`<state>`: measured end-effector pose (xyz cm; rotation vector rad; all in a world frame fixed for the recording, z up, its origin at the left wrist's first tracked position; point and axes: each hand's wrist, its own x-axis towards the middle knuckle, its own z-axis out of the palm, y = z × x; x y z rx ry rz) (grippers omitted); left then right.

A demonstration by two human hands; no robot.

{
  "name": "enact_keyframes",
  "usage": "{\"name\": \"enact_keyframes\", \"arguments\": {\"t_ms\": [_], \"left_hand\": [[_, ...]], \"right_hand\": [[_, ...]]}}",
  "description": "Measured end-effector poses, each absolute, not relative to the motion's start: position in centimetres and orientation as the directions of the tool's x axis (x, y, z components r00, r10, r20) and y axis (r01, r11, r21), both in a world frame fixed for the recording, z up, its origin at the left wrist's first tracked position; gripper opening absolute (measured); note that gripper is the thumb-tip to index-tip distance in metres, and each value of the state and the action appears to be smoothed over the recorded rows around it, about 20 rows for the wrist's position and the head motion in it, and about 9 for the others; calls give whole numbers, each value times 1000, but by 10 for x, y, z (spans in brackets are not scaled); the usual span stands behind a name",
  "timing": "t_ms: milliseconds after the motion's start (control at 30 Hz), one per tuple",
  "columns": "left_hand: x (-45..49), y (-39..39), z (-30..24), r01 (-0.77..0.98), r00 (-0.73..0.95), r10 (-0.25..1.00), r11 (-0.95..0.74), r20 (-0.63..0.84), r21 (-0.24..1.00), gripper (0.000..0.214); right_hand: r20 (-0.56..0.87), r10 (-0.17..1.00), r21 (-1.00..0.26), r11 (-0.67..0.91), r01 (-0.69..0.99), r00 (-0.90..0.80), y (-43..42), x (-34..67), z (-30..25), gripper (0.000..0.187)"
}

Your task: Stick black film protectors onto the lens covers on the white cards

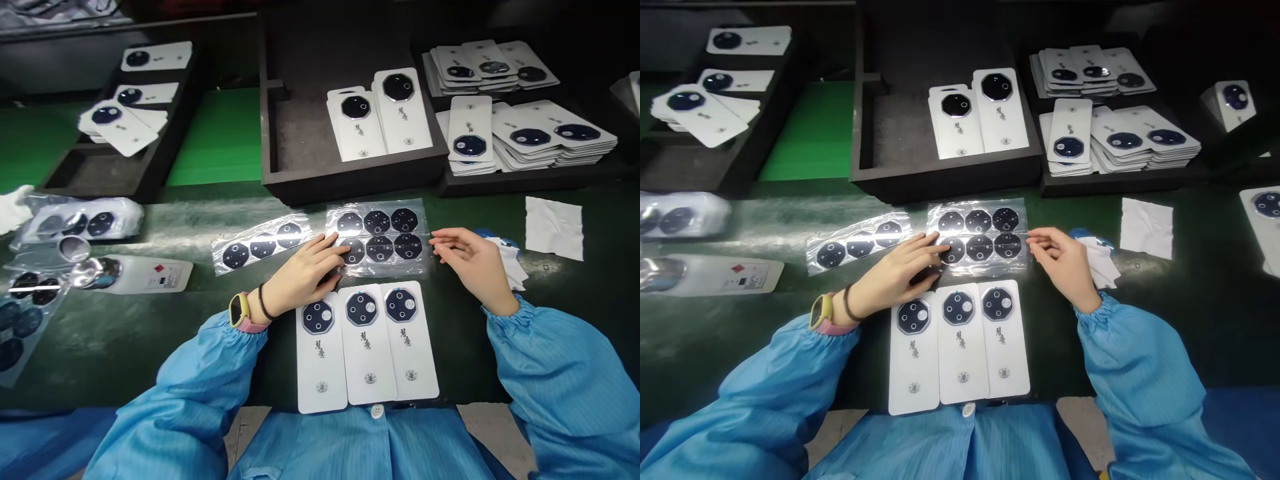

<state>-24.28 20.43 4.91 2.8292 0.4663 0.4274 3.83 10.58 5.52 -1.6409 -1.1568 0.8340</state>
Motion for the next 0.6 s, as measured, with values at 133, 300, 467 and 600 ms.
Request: {"name": "enact_keyframes", "arguments": {"t_ms": [133,300,467,600], "left_hand": [[-251,206,41,242,867,361,-907,343,343,9],[-261,205,34,272,829,402,-898,390,347,12],[-271,207,32,288,787,417,-900,455,326,8],[-276,212,28,250,792,385,-913,474,322,9]], "right_hand": [[120,960,-868,-21,496,252,104,24,58,13],[304,951,-682,262,683,-62,116,-12,69,11],[337,873,-540,485,688,-352,137,-55,68,11],[338,835,-406,546,733,-435,141,-74,59,13]]}}
